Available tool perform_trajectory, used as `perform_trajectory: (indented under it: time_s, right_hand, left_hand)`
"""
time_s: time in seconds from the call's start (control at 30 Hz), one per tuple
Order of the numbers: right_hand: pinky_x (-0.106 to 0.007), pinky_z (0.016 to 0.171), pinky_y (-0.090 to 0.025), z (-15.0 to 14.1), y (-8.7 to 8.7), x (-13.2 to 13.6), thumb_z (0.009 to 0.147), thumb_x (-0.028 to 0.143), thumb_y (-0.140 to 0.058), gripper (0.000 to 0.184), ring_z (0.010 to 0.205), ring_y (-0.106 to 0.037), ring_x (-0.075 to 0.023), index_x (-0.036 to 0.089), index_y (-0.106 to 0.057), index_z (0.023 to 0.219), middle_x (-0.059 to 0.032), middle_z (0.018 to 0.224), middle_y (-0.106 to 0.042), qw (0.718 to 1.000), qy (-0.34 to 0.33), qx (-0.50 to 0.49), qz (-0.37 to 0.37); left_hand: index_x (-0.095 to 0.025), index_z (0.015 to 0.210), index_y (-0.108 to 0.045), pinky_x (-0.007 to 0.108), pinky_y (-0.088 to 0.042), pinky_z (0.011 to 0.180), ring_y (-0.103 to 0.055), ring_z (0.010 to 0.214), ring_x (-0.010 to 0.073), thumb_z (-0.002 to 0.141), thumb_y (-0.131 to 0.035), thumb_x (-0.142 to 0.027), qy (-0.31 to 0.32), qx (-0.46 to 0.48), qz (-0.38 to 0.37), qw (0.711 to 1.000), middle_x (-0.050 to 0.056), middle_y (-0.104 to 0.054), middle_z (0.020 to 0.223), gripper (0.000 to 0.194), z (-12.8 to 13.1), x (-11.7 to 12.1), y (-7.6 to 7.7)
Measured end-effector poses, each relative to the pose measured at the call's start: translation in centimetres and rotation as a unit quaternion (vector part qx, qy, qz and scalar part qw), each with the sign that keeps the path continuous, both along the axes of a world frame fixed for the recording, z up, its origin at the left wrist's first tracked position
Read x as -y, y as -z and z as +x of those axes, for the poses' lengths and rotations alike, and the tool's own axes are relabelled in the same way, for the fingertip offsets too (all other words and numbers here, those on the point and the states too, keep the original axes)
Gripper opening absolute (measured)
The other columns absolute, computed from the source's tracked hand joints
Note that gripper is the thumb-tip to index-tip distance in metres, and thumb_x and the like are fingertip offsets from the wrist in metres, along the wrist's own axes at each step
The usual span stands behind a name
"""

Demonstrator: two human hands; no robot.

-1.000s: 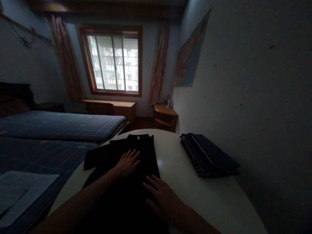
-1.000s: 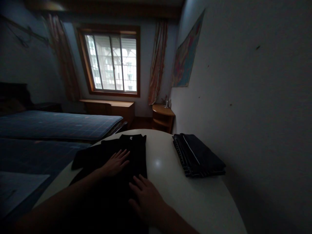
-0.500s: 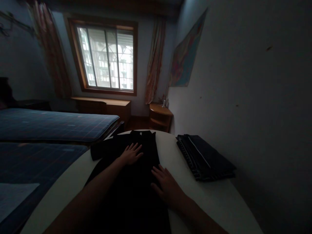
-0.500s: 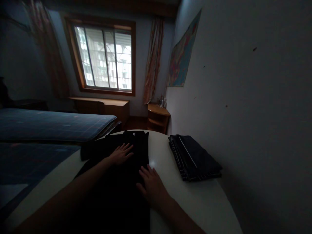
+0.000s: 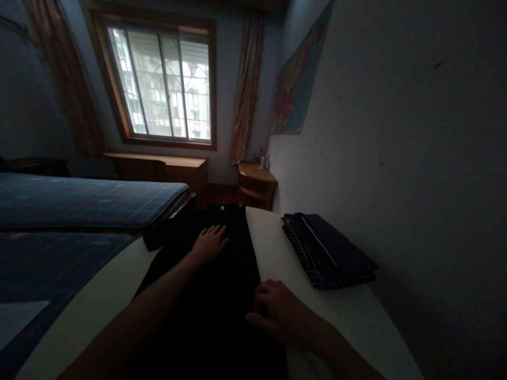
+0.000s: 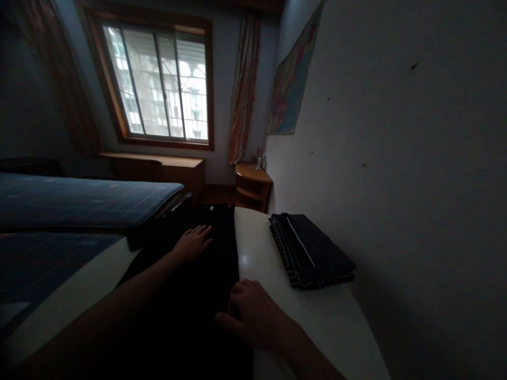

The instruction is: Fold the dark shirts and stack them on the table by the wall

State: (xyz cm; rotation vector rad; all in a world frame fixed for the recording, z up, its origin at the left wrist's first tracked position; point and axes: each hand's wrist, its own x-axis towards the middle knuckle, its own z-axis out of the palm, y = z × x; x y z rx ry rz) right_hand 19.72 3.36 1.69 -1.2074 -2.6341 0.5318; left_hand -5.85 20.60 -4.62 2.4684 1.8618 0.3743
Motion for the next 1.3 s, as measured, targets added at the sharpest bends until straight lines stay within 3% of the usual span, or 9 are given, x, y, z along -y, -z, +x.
perform_trajectory:
  time_s: [0.2,0.3,0.4,0.5,0.6,0.77,0.93,1.07,1.3]
  right_hand:
    - [-0.037,0.090,-0.039,-0.1,-0.7,1.6,0.074,0.052,-0.075,0.034,0.087,-0.062,-0.0206,0.018,-0.069,0.075,-0.0038,0.087,-0.070,0.990,-0.125,0.060,-0.024]
    - [-0.029,0.069,-0.043,-0.8,-1.3,3.0,0.072,0.043,-0.075,0.031,0.078,-0.065,-0.0207,0.018,-0.071,0.090,-0.0051,0.086,-0.072,0.981,-0.157,0.101,-0.059]
    - [-0.023,0.051,-0.036,-2.1,-1.2,4.8,0.079,0.036,-0.069,0.034,0.070,-0.067,-0.0183,0.024,-0.069,0.111,-0.0039,0.091,-0.075,0.974,-0.163,0.115,-0.107]
    - [-0.020,0.045,-0.031,-3.8,0.3,6.2,0.089,0.025,-0.059,0.030,0.067,-0.069,-0.0154,0.031,-0.069,0.117,-0.0013,0.093,-0.077,0.959,-0.201,0.150,-0.130]
    - [-0.019,0.044,-0.031,-5.0,2.4,6.7,0.090,0.015,-0.058,0.032,0.070,-0.071,-0.0150,0.027,-0.069,0.117,-0.0031,0.097,-0.077,0.947,-0.232,0.184,-0.128]
    - [-0.015,0.051,-0.038,-4.3,4.4,6.7,0.089,0.008,-0.059,0.038,0.073,-0.070,-0.0110,0.025,-0.065,0.123,-0.0014,0.101,-0.076,0.953,-0.235,0.135,-0.133]
    - [-0.018,0.065,-0.045,-3.4,4.9,6.0,0.093,0.022,-0.063,0.028,0.080,-0.067,-0.0119,0.027,-0.066,0.121,0.0000,0.099,-0.074,0.959,-0.270,0.058,-0.059]
    - [-0.029,0.085,-0.046,-3.5,5.5,5.5,0.093,0.033,-0.064,0.023,0.098,-0.063,-0.0183,0.026,-0.067,0.114,-0.0032,0.106,-0.070,0.975,-0.211,0.016,0.066]
    - [-0.026,0.069,-0.043,-2.7,6.5,5.7,0.092,0.043,-0.063,0.021,0.087,-0.061,-0.0157,0.027,-0.064,0.106,0.0011,0.102,-0.069,0.948,-0.260,0.040,0.180]
  left_hand:
    - [-0.021,0.150,-0.040,0.043,-0.030,0.115,-0.032,0.145,0.0295,0.099,-0.037,-0.053,0.059,-0.011,-0.001,0.998,0.012,-0.035,0.157,0.060,0.5,7.0,-0.1]
    - [-0.024,0.151,-0.038,0.048,-0.029,0.115,-0.027,0.146,0.0327,0.098,-0.035,-0.059,0.067,-0.010,-0.029,0.997,0.011,-0.028,0.160,0.063,0.2,10.0,-0.1]
    - [-0.025,0.153,-0.034,0.053,-0.026,0.115,-0.021,0.148,0.0362,0.097,-0.036,-0.062,0.061,-0.011,-0.066,0.996,0.012,-0.023,0.162,0.067,-0.3,12.1,-0.2]
    - [-0.026,0.154,-0.031,0.055,-0.024,0.116,-0.016,0.148,0.0381,0.096,-0.041,-0.060,0.059,-0.009,-0.077,0.995,0.012,-0.021,0.162,0.068,-0.6,13.4,-0.1]
    - [-0.030,0.153,-0.033,0.056,-0.023,0.116,-0.015,0.148,0.0375,0.098,-0.041,-0.055,0.066,-0.003,-0.065,0.996,0.010,-0.022,0.162,0.060,-0.6,14.2,0.2]
    - [-0.034,0.150,-0.038,0.059,-0.022,0.116,-0.015,0.148,0.0361,0.100,-0.038,-0.052,0.082,0.013,-0.045,0.996,0.007,-0.027,0.161,0.053,-0.5,14.9,0.5]
    - [-0.031,0.150,-0.037,0.056,-0.018,0.119,-0.009,0.150,0.0338,0.098,-0.046,-0.042,0.116,0.022,-0.025,0.993,0.007,-0.015,0.164,0.054,-0.4,15.3,-0.3]
    - [-0.034,0.151,-0.033,0.055,-0.018,0.120,-0.011,0.150,0.0292,0.096,-0.050,-0.036,0.206,0.025,-0.038,0.978,0.003,-0.015,0.164,0.057,-0.2,16.0,-0.9]
    - [-0.035,0.151,-0.034,0.058,-0.019,0.118,-0.008,0.150,0.0327,0.097,-0.049,-0.040,0.206,0.024,-0.070,0.976,0.002,-0.020,0.163,0.057,0.0,16.5,-1.4]
